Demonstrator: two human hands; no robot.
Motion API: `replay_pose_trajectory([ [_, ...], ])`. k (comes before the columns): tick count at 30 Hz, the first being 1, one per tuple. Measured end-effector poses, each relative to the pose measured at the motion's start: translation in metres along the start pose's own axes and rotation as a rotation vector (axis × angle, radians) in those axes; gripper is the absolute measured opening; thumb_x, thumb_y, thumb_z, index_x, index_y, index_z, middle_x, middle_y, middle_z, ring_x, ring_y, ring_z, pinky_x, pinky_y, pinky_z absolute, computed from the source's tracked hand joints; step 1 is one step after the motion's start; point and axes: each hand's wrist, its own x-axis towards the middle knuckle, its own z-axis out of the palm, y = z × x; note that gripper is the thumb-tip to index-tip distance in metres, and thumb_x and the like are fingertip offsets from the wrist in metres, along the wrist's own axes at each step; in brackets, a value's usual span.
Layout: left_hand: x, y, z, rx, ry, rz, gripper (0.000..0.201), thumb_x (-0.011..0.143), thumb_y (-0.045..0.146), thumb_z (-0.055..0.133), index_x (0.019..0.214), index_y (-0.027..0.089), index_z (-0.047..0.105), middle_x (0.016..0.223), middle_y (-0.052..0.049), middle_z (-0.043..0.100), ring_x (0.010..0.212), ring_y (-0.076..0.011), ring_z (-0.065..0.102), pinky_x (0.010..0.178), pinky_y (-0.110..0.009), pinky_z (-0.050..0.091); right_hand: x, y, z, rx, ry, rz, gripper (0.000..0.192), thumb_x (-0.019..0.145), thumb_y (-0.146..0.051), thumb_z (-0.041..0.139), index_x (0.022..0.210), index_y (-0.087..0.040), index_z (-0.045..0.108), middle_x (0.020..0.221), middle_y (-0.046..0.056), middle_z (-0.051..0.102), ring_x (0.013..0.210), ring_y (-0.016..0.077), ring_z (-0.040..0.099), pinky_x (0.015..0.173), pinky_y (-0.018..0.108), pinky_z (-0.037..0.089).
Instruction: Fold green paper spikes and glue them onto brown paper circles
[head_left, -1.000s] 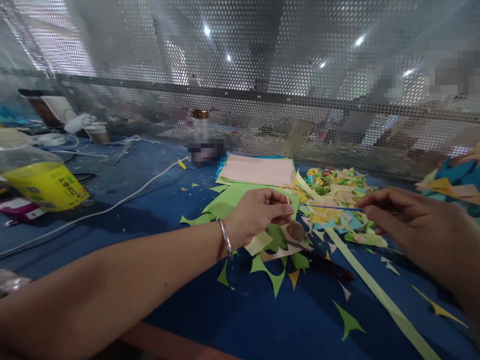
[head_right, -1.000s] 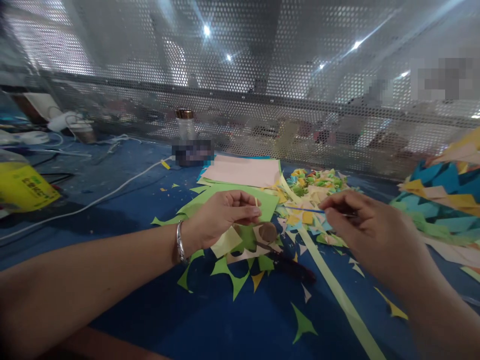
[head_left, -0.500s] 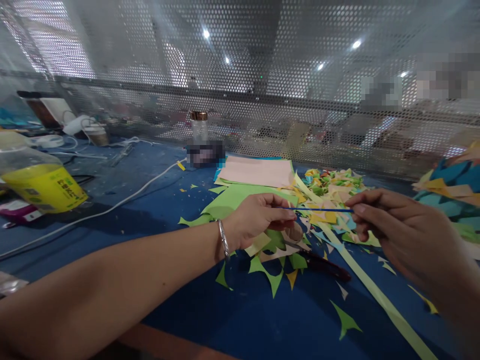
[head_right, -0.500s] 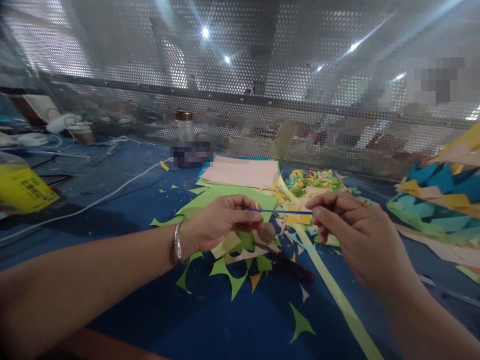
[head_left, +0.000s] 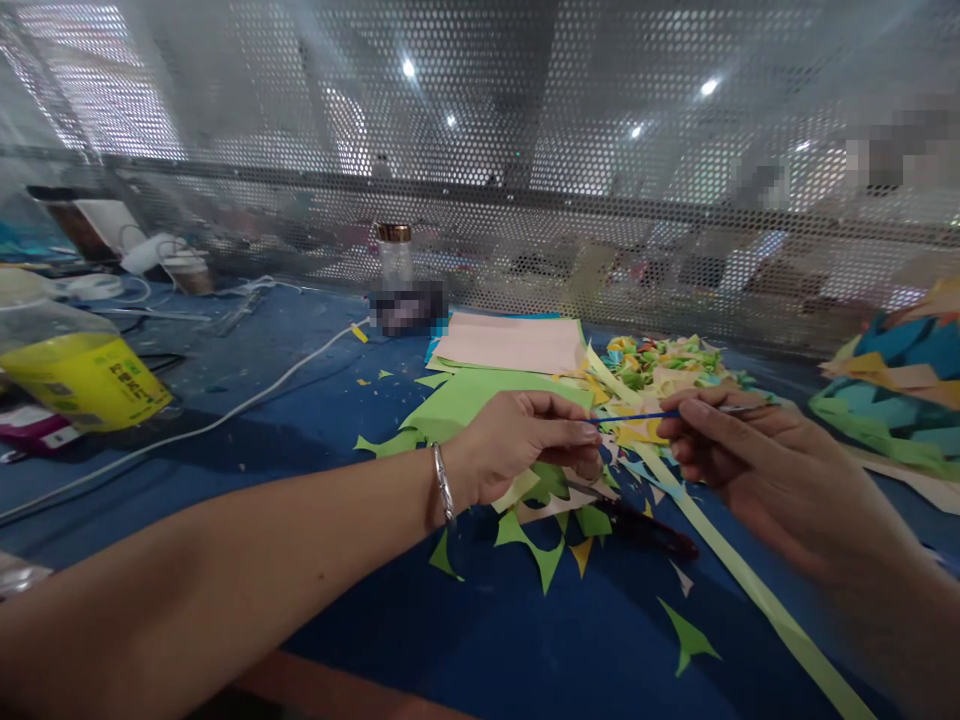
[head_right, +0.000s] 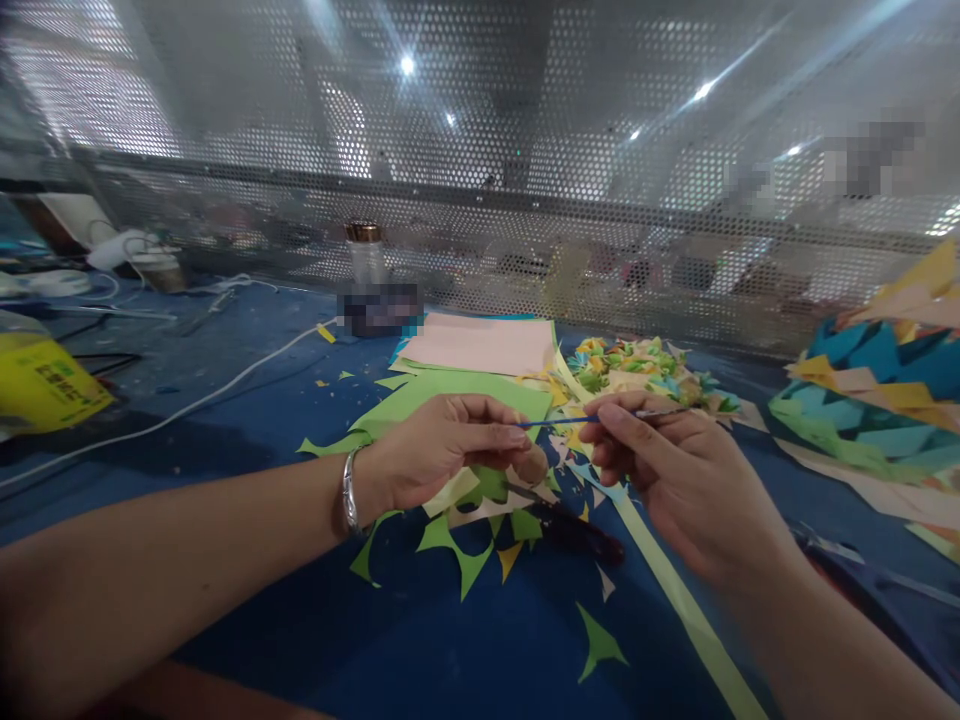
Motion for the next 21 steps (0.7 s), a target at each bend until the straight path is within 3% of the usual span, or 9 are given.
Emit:
replay_pose_trajectory([
  [9,-0.0016,-0.0027,0.0026,-0.039,-0.062,-0.040,0.015,0.078,0.003,0.083,0.078,0.011,0.070,0.073,-0.004,0.076,0.064,-0.0108,0.070,0.079,-0.028,0.057,0.0024,0.0016,-0.0022,0.063,-0.035,0.042,0.036,0.056,-0.053,0.100,0.072,-0.027,0.081,0.072,0.004,0.072,0.058,0.0140,0.058,0.046,0.021,0.051],
  [17,-0.0009,-0.0053,0.0019,-0.051,-0.056,-0.027,0.016,0.082,0.004,0.080,0.077,0.013,0.068,0.074,-0.005,0.076,0.066,-0.0117,0.071,0.083,-0.031,0.057,0.0016,0.0021,-0.0013,0.034,-0.024,0.029,0.040,0.055,-0.056,0.099,0.069,-0.024,0.080,0.071,0.005,0.072,0.056,0.0150,0.058,0.046,0.024,0.051],
  [21,-0.0025,-0.0027,0.0014,-0.044,-0.067,-0.036,0.019,0.089,0.026,0.079,0.078,0.013,0.072,0.074,-0.006,0.076,0.070,-0.0149,0.073,0.080,-0.031,0.057,0.0030,0.0038,-0.0021,0.049,-0.022,0.016,0.039,0.056,-0.055,0.100,0.069,-0.025,0.079,0.070,0.004,0.072,0.056,0.0138,0.058,0.046,0.022,0.050],
])
